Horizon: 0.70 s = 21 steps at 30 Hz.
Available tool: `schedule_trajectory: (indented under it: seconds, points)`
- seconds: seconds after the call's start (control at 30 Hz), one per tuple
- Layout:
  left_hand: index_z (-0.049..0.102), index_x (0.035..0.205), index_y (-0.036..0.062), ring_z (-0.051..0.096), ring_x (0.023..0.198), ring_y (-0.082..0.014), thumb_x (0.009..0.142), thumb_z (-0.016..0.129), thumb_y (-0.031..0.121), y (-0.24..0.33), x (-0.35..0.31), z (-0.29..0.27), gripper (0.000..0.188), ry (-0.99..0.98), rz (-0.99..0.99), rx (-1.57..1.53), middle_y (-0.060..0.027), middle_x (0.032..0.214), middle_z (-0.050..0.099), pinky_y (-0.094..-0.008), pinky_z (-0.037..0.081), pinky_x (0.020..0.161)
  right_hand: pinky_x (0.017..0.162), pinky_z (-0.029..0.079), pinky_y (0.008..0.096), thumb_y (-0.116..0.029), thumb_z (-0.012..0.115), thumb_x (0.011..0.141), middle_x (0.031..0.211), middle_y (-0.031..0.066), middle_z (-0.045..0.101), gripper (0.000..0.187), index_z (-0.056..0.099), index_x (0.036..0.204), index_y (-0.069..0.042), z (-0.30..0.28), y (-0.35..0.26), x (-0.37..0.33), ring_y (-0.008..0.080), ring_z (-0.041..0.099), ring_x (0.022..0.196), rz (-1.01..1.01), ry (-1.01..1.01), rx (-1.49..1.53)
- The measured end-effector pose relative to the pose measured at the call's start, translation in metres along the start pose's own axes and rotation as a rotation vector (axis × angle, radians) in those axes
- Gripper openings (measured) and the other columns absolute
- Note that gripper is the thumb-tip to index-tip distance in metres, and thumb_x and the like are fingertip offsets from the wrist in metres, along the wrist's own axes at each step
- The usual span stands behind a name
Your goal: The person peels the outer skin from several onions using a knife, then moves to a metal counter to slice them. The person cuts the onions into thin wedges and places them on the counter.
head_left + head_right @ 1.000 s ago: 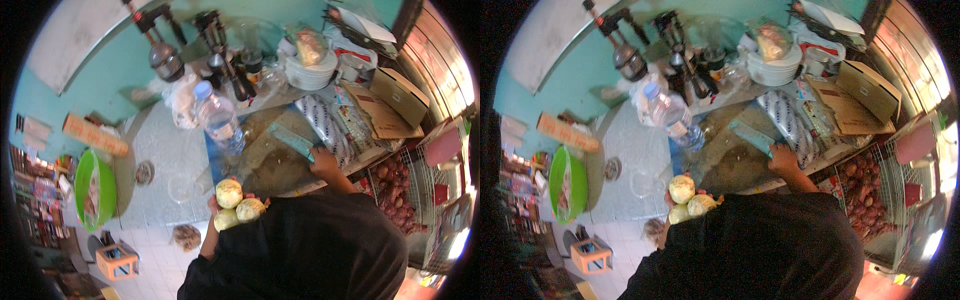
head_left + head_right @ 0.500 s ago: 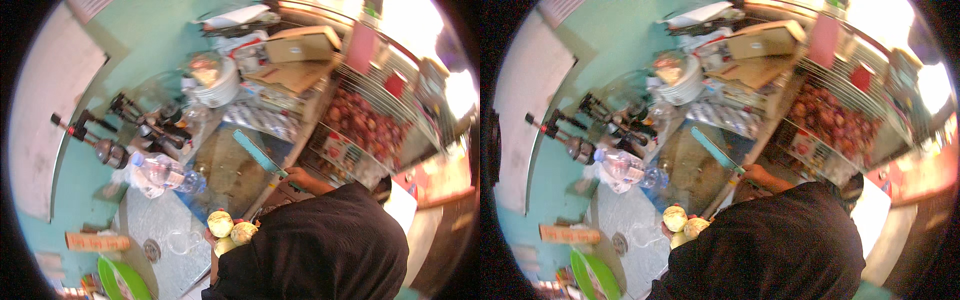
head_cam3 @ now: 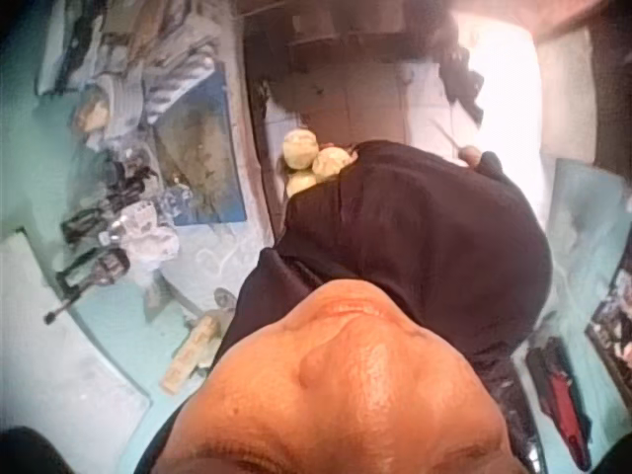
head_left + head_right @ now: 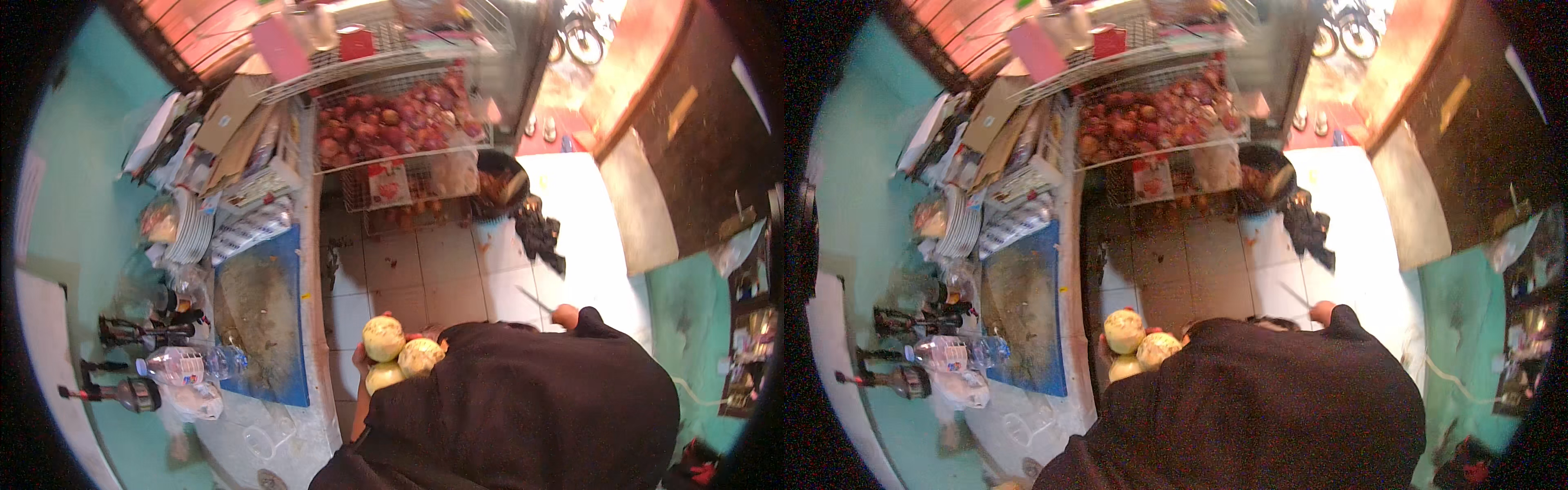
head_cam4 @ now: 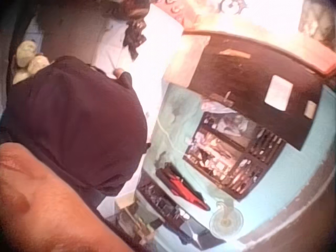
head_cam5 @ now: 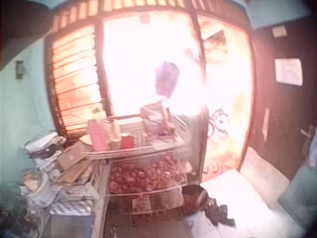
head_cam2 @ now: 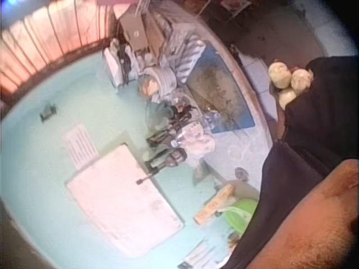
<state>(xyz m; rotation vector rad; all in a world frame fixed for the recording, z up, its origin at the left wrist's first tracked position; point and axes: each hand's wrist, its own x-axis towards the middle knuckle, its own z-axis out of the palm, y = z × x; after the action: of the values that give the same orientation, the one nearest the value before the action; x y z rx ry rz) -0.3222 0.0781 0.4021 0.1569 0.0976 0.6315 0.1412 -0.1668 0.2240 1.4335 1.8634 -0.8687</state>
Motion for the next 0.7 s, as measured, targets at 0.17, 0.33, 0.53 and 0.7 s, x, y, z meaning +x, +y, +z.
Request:
schedule_trajectory:
  seconds: [0.17,0.33,0.53,0.7]
  points:
    - [0.038,0.134,0.0039,0.048,0.118,-0.0333,0.08,0.058,0.036,-0.09,0.097,0.024,0.066,-0.001,-0.265,0.016,-0.0186,0.128,0.05,-0.0447,0.034,0.103,0.073,0.051,0.0402,-0.023,0.066,0.065,0.091,0.0165,0.067,0.026,0.07,0.085,-0.007,0.216,0.022,-0.11,0.0305,0.065,0.084,0.88,-0.19,0.945]
    - [0.039,0.133,0.0038,0.049,0.118,-0.0334,0.08,0.058,0.036,-0.23,0.227,0.063,0.065,-0.046,-0.505,0.031,-0.0186,0.128,0.05,-0.0447,0.034,0.103,0.056,0.046,0.044,-0.022,0.066,0.07,0.062,0.0173,0.056,0.022,0.061,0.074,-0.001,0.251,0.003,-0.197,0.0305,0.058,0.06,0.895,0.404,1.272]
    - [0.04,0.132,0.0036,0.049,0.117,-0.0335,0.079,0.059,0.035,-0.367,0.358,0.084,0.064,-0.093,-0.738,-0.041,-0.0185,0.127,0.051,-0.0448,0.034,0.103,0.053,0.046,0.0436,-0.023,0.064,0.071,0.058,0.0175,0.052,0.023,0.059,0.071,-0.001,0.3,0.146,-0.187,0.0313,0.057,0.054,1.136,0.108,1.462]
    - [0.041,0.132,0.0035,0.049,0.117,-0.0335,0.079,0.059,0.034,-0.445,0.462,0.097,0.063,-0.108,-0.879,-0.062,-0.0185,0.126,0.051,-0.0449,0.035,0.103,0.039,0.041,0.0442,-0.021,0.061,0.076,0.052,0.012,0.047,0.021,0.051,0.07,-0.004,0.234,0.321,-0.163,0.0277,0.049,0.039,1.203,0.281,1.985]
